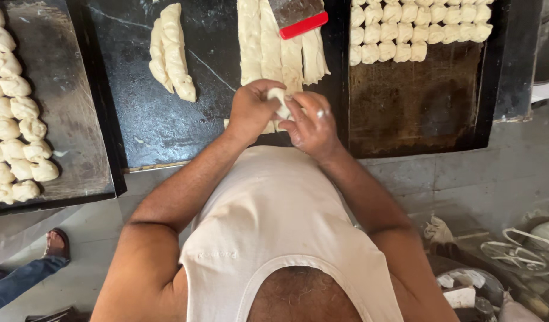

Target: The person cuts a long strip of dough into small pieces using a red-handled scraper and then shapes each piece by hand into a twisted knot. The finished dough pieces are placed onto a metal tray to the right.

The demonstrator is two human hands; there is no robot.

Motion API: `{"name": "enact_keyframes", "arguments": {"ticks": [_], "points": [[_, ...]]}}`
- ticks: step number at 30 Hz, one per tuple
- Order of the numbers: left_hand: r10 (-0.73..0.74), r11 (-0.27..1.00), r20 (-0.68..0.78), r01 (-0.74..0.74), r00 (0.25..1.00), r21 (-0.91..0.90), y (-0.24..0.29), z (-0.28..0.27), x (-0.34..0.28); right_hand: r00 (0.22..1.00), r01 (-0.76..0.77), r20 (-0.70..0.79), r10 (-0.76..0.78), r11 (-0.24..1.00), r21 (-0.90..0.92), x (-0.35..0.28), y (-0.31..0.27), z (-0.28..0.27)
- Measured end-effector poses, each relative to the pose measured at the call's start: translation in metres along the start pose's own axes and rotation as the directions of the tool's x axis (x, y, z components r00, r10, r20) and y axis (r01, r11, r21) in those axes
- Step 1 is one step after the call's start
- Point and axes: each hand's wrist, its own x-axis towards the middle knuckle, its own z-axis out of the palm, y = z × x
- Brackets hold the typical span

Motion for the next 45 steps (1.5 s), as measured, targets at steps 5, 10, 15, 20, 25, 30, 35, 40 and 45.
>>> {"name": "enact_keyframes", "arguments": {"ticks": [5, 10, 15, 20, 25, 30, 35, 40, 45], "points": [[-0.135, 0.982, 0.086, 0.145, 0.987, -0.121, -0.001, 0.009, 0.006, 0.999, -0.019, -0.035, 0.023, 0.995, 0.100, 0.002, 0.015, -0.028], [-0.032, 0.804, 0.084, -0.024, 0.996, 0.594, 0.012, 0.030, -0.002, 0.681, -0.620, 0.340, 0.648, 0.264, 0.739, -0.014, 0.041, -0.010], [0.564, 0.555, 0.129, -0.491, 0.815, 0.672, 0.022, 0.037, -0.009, 0.334, -0.479, 0.815, 0.474, -0.659, 0.580, -0.041, 0.050, 0.007], [0.294, 0.567, 0.167, -0.312, 0.941, 0.762, 0.021, 0.022, -0.013, 0.634, -0.731, 0.337, 0.696, 0.396, 0.556, -0.022, 0.029, -0.005], [-0.038, 0.912, 0.115, -0.013, 0.993, 0.411, -0.002, -0.010, -0.003, 0.877, -0.451, -0.035, 0.480, 0.845, 0.288, -0.016, 0.001, -0.002], [-0.074, 0.990, 0.078, 0.083, 0.994, -0.118, -0.034, -0.045, 0.002, 0.834, -0.551, -0.069, 0.547, 0.832, -0.069, -0.068, 0.049, 0.030], [-0.072, 0.992, 0.041, 0.067, 0.997, 0.109, -0.035, -0.053, -0.012, 0.858, -0.500, 0.056, 0.511, 0.855, -0.136, -0.091, 0.087, 0.050], [-0.026, 0.980, 0.010, 0.023, 1.000, 0.200, -0.025, -0.031, -0.021, 0.896, -0.359, 0.213, 0.389, 0.918, -0.167, -0.080, 0.109, 0.067], [0.018, 0.962, -0.031, -0.009, 0.999, 0.271, -0.022, -0.010, -0.023, 0.770, -0.444, 0.364, 0.524, 0.850, -0.284, -0.080, 0.114, 0.066]]}}
